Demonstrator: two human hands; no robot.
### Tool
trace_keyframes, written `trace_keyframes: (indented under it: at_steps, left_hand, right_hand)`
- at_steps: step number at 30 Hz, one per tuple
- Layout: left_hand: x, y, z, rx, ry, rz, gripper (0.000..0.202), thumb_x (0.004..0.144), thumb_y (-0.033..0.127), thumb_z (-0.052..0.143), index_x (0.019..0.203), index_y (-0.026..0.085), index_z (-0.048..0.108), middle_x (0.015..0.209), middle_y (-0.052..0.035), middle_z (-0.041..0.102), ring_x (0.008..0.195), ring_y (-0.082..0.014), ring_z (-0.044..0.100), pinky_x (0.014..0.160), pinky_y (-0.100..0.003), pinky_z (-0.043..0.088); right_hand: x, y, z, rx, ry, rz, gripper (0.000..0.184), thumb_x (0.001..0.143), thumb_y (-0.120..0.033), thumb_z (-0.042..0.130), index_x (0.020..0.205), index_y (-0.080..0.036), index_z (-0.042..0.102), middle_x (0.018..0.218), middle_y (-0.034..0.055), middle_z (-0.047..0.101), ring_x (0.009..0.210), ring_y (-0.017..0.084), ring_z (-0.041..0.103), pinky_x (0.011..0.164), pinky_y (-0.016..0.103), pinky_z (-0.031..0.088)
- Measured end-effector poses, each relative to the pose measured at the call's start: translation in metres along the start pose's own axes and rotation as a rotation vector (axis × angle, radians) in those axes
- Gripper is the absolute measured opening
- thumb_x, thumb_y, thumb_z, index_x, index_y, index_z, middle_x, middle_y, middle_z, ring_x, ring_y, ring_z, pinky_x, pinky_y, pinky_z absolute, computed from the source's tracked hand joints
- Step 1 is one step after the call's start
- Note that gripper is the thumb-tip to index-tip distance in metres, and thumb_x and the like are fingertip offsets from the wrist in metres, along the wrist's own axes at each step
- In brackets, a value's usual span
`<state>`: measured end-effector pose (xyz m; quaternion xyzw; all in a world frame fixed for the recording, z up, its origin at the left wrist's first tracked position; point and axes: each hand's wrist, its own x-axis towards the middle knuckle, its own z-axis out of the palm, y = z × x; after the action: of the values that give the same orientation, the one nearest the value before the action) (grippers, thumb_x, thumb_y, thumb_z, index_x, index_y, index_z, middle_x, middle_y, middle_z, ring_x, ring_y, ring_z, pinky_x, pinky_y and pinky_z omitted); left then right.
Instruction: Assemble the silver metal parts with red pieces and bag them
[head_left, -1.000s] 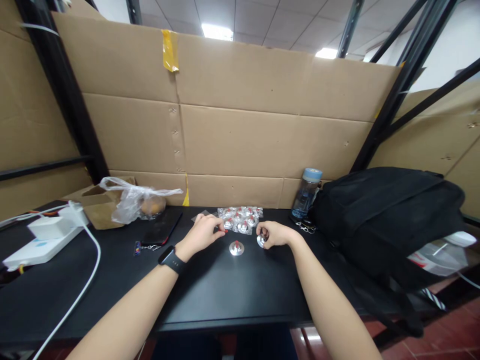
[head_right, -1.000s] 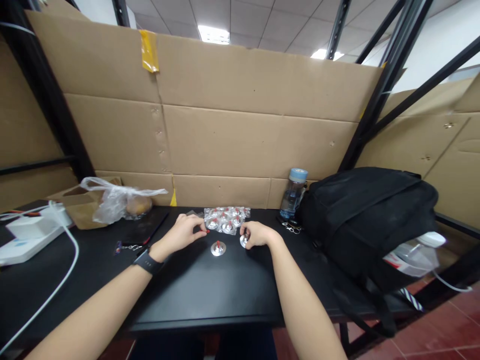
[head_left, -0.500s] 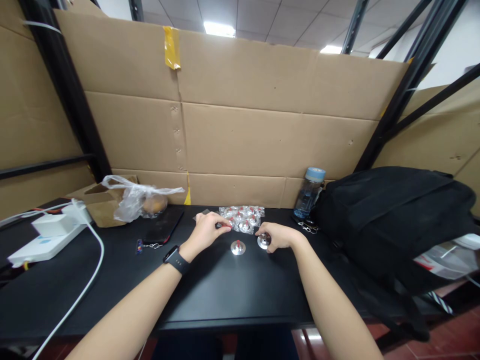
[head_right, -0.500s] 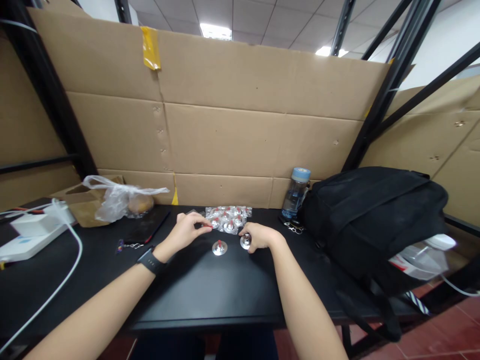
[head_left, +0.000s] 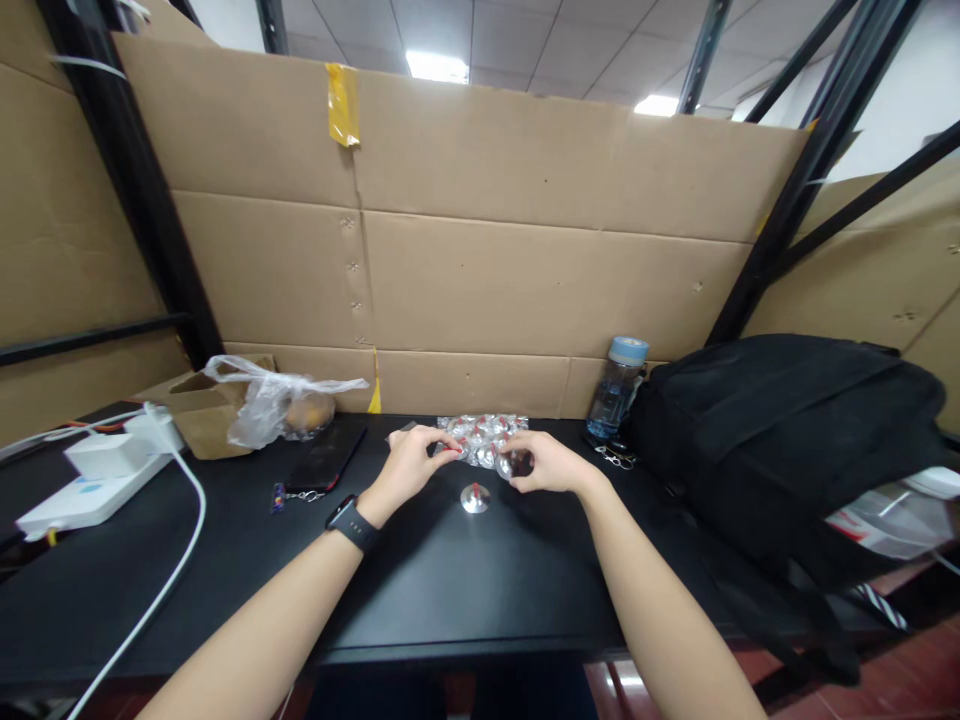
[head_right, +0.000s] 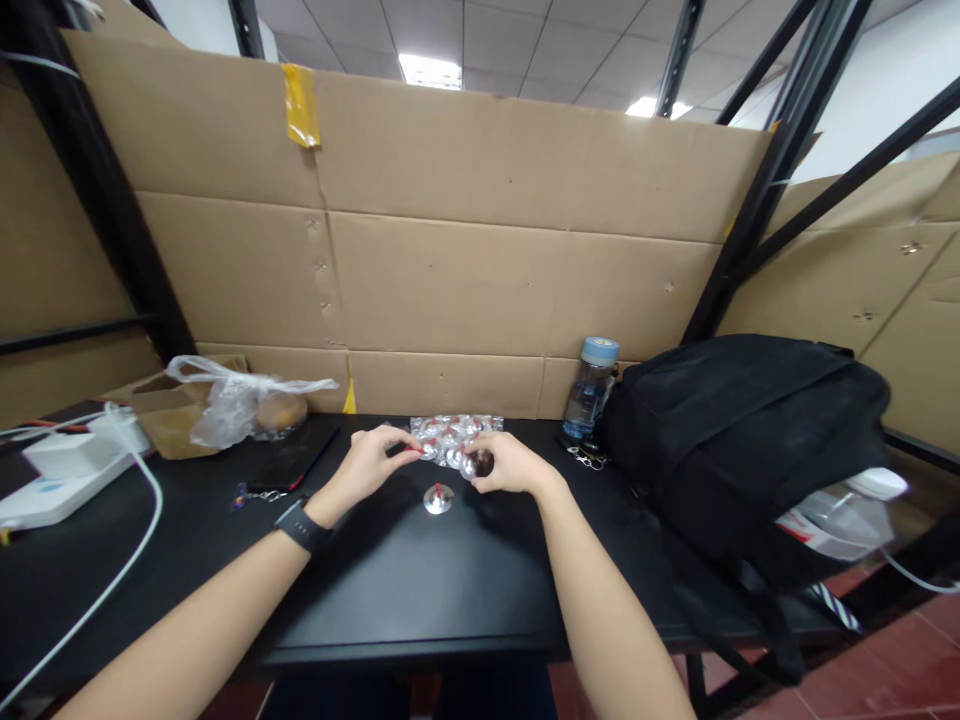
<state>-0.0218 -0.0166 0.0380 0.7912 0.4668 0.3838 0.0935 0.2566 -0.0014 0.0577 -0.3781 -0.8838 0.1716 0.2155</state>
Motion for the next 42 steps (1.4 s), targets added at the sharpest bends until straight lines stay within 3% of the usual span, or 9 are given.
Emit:
trace_keyframes:
  at_steps: [4,7,12,23,30,36,40,42]
  left_hand:
    - [0.000,0.005,0.003,-0.070,0.032,0.031,0.017,0.090,0.039,0.063,0.090,0.026,0.075,0.106,-0.0029,0.072,0.104,-0.0219,0.063,0.093,-0.036,0.043]
    - [-0.002,0.011,0.006,-0.063,0.063,0.037,0.016,0.091,0.036,0.062,0.090,0.027,0.075,0.110,-0.0033,0.067,0.109,-0.0234,0.060,0.094,-0.038,0.041]
    - [-0.003,0.016,0.009,-0.020,0.093,0.038,0.012,0.090,0.028,0.061,0.085,0.023,0.072,0.110,-0.0040,0.063,0.110,-0.0244,0.057,0.094,-0.040,0.040]
    - [-0.005,0.021,0.008,-0.018,0.153,0.073,0.009,0.090,0.025,0.062,0.090,0.024,0.071,0.108,-0.0037,0.061,0.108,-0.0225,0.056,0.091,-0.037,0.040]
    - [-0.007,0.023,0.009,0.103,0.192,0.132,0.009,0.089,0.022,0.064,0.088,0.025,0.072,0.108,-0.0049,0.062,0.106,-0.0238,0.055,0.087,-0.039,0.037]
    - [-0.006,0.022,0.008,0.129,0.219,0.159,0.008,0.089,0.028,0.066,0.088,0.026,0.073,0.108,-0.0052,0.062,0.108,-0.0243,0.054,0.088,-0.039,0.036]
    - [-0.006,0.022,0.008,0.118,0.191,0.180,0.008,0.090,0.027,0.064,0.088,0.025,0.072,0.108,-0.0040,0.062,0.106,-0.0228,0.055,0.088,-0.038,0.036]
    - [-0.007,0.023,0.008,0.085,0.169,0.174,0.013,0.094,0.026,0.058,0.096,0.026,0.070,0.110,-0.0040,0.062,0.106,-0.0217,0.056,0.088,-0.037,0.037]
  right_hand:
    - [0.009,-0.018,0.012,0.152,0.306,-0.096,0.049,0.069,-0.030,0.080,0.117,-0.024,0.071,0.110,0.0065,0.067,0.093,0.022,0.064,0.086,0.035,0.051]
    - [0.017,-0.031,0.032,0.338,0.402,-0.095,0.049,0.073,-0.032,0.079,0.120,-0.024,0.067,0.116,0.0074,0.067,0.096,0.022,0.066,0.083,0.034,0.053]
    - [0.025,-0.042,0.057,0.609,0.406,-0.052,0.043,0.073,-0.034,0.080,0.112,-0.022,0.064,0.109,0.0073,0.070,0.098,0.023,0.069,0.081,0.034,0.056]
    - [0.026,-0.036,0.061,0.746,0.382,-0.055,0.035,0.068,-0.035,0.084,0.094,-0.020,0.065,0.112,0.0089,0.069,0.099,0.023,0.069,0.076,0.031,0.057]
    - [0.028,-0.031,0.065,0.787,0.354,0.001,0.032,0.068,-0.037,0.084,0.087,-0.018,0.066,0.109,0.0083,0.070,0.096,0.022,0.069,0.088,0.036,0.054]
    - [0.028,-0.028,0.059,0.655,0.297,-0.025,0.024,0.088,-0.042,0.066,0.087,-0.019,0.071,0.116,0.0093,0.064,0.108,0.023,0.061,0.092,0.036,0.050]
    - [0.028,-0.027,0.059,0.589,0.307,-0.029,0.023,0.090,-0.041,0.063,0.086,-0.020,0.070,0.114,0.0081,0.062,0.108,0.022,0.059,0.094,0.036,0.048]
    - [0.029,-0.028,0.060,0.559,0.322,-0.033,0.021,0.090,-0.039,0.063,0.084,-0.020,0.070,0.112,0.0073,0.062,0.107,0.021,0.059,0.095,0.036,0.046]
